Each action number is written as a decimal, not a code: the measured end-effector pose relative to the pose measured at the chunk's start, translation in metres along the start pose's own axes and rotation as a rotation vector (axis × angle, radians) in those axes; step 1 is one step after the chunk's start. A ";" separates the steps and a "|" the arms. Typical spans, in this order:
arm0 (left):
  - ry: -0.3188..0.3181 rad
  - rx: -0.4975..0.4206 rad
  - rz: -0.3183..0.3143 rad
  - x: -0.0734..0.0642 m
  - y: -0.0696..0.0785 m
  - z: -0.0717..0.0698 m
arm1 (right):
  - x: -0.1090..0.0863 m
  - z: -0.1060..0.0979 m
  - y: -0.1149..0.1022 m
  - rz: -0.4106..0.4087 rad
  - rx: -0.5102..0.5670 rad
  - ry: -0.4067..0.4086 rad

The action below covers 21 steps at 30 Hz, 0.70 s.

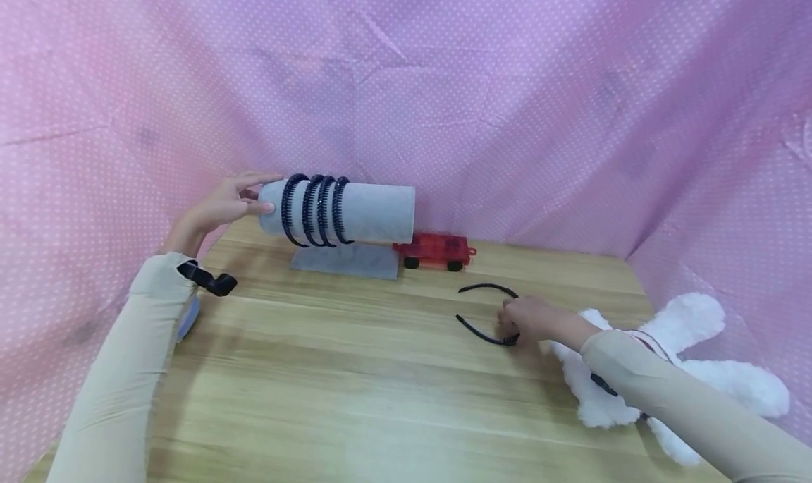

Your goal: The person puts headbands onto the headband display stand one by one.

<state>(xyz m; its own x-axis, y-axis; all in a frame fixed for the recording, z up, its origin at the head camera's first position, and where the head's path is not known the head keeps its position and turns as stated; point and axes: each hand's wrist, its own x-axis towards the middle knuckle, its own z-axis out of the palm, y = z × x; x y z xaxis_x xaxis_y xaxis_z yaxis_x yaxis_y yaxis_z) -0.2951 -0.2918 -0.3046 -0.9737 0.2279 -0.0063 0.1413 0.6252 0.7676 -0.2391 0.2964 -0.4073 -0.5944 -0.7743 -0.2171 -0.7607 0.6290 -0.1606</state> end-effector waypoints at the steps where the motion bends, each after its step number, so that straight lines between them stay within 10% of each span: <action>1: -0.003 -0.005 0.003 0.000 0.000 0.001 | -0.001 0.001 0.000 0.007 0.000 -0.002; 21: -0.006 0.000 0.007 0.003 -0.002 0.001 | 0.006 -0.022 -0.020 0.015 0.149 0.036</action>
<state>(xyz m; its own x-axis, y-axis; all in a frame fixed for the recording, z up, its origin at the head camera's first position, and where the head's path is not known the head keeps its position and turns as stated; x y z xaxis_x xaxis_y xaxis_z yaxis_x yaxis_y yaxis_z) -0.2979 -0.2911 -0.3069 -0.9715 0.2368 -0.0049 0.1482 0.6239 0.7674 -0.2333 0.2772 -0.3846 -0.6160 -0.7653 -0.1867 -0.7065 0.6415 -0.2989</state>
